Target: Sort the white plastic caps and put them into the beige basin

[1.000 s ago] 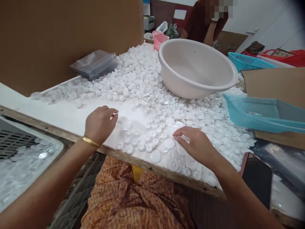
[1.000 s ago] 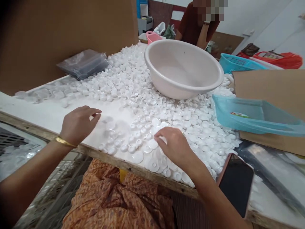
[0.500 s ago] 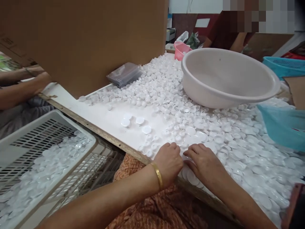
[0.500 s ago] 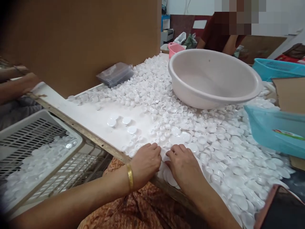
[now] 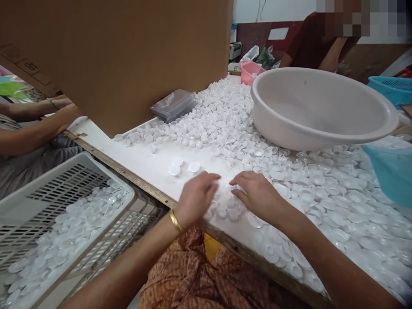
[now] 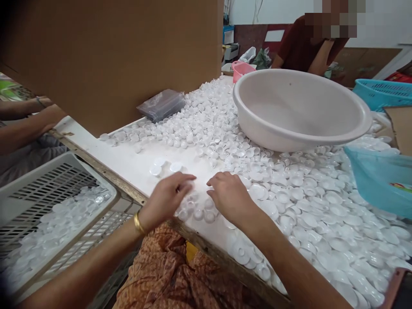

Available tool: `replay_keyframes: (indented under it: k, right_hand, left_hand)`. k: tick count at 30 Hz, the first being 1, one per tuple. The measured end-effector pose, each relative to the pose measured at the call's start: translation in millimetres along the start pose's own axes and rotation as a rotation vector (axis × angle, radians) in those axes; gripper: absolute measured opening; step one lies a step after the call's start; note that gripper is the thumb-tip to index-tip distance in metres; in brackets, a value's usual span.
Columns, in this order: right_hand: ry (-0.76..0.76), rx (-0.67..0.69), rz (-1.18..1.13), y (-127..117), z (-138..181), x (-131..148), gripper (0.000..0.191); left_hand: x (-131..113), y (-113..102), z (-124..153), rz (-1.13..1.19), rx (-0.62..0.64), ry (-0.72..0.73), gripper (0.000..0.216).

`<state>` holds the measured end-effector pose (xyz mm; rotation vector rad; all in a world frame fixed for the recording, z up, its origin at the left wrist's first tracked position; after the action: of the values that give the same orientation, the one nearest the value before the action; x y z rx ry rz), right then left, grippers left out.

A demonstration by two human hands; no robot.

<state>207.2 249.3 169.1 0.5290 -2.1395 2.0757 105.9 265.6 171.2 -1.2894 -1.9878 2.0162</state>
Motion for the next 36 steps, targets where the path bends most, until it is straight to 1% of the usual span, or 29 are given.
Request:
replay_keyframes:
  k: [1, 2, 4, 6, 8, 10, 12, 13, 14, 15, 16, 18, 20, 23, 27, 30, 31, 33, 34, 36]
  right_hand:
    - [0.01, 0.044, 0.034, 7.9, -4.6, 5.0, 0.015]
    - [0.014, 0.079, 0.066, 15.7, -8.2, 9.9, 0.015]
    - [0.008, 0.11, 0.117, 28.4, -13.5, 18.6, 0.017]
    - [-0.008, 0.093, 0.155, 35.9, -17.3, 24.5, 0.016]
    - [-0.027, 0.055, 0.176, 39.1, -20.1, 26.8, 0.015]
    - [-0.029, 0.011, 0.186, 39.2, -22.9, 25.0, 0.014]
    - [-0.014, -0.04, 0.185, 36.7, -26.6, 20.6, 0.015]
    - [-0.005, -0.065, 0.182, 35.2, -28.8, 18.3, 0.015]
    - [0.003, -0.089, 0.178, 33.9, -31.2, 16.1, 0.016]
    - [0.007, -0.109, 0.176, 33.0, -33.8, 14.4, 0.016]
    - [0.012, -0.128, 0.173, 32.6, -36.4, 12.8, 0.016]
    - [0.032, -0.159, 0.163, 32.4, -41.3, 8.5, 0.017]
    - [0.061, -0.181, 0.148, 33.5, -45.0, 3.0, 0.017]
    - [0.1, -0.192, 0.124, 37.4, -48.1, -5.5, 0.016]
    - [0.116, -0.193, 0.059, 39.2, -48.1, -12.0, 0.018]
    - [0.093, -0.243, 0.048, 29.3, -42.7, -9.4, 0.026]
    - [0.059, -0.263, 0.059, 25.3, -39.8, -5.2, 0.027]
    - [-0.054, -0.288, 0.101, 20.6, -32.8, 7.9, 0.02]
    - [-0.116, -0.291, 0.128, 20.7, -29.1, 14.9, 0.016]
    - [-0.208, -0.299, 0.18, 23.4, -22.9, 25.0, 0.017]
  left_hand:
    - [9.5, -7.3, -7.0, -0.064, -0.029, 0.008, 0.026]
    - [16.5, -9.2, -14.2, -0.128, -0.022, 0.033, 0.027]
    - [27.0, -3.1, -26.1, -0.24, 0.048, 0.095, 0.027]
    - [39.4, 1.8, -30.4, -0.323, 0.115, 0.108, 0.026]
    - [55.2, -4.2, -27.0, -0.383, 0.133, 0.068, 0.026]
    - [71.0, -20.5, -18.7, -0.425, 0.103, 0.001, 0.027]
    - [81.9, -42.7, -9.9, -0.431, 0.004, -0.083, 0.028]
    - [85.1, -51.5, -6.4, -0.393, -0.055, -0.13, 0.028]
    - [86.5, -55.3, -4.6, -0.316, -0.099, -0.17, 0.029]
    - [85.8, -52.7, -5.5, -0.207, -0.117, -0.196, 0.03]
    - [82.9, -44.1, -9.2, -0.089, -0.104, -0.207, 0.03]
    - [72.8, -18.4, -22.6, 0.093, -0.034, -0.203, 0.029]
    - [65.2, 3.7, -38.6, 0.151, 0.017, -0.195, 0.026]
    - [66.2, 23.2, -57.1, 0.155, 0.063, -0.2, 0.018]
    - [78.3, 36.1, -65.2, 0.247, 0.151, -0.238, 0.013]
    - [85.6, 45.7, -63.4, 0.373, 0.224, -0.307, 0.011]
    - [86.3, 48.1, -62.6, 0.403, 0.238, -0.322, 0.01]
    - [85.6, 49.0, -61.1, 0.405, 0.239, -0.327, 0.009]
    - [84.4, 47.6, -60.5, 0.378, 0.228, -0.315, 0.01]
    - [81.3, 42.6, -59.1, 0.297, 0.193, -0.278, 0.012]
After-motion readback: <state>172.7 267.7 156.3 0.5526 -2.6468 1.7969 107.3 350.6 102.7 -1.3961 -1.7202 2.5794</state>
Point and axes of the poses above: each hand's wrist, its own z-axis away from the middle knuckle, its own y-axis out of the palm, x = y × z, the point moved 10 cm from there along -z, towards the middle knuckle, and after that the axes turned 7 degrees about y, right-handed, at the moved point
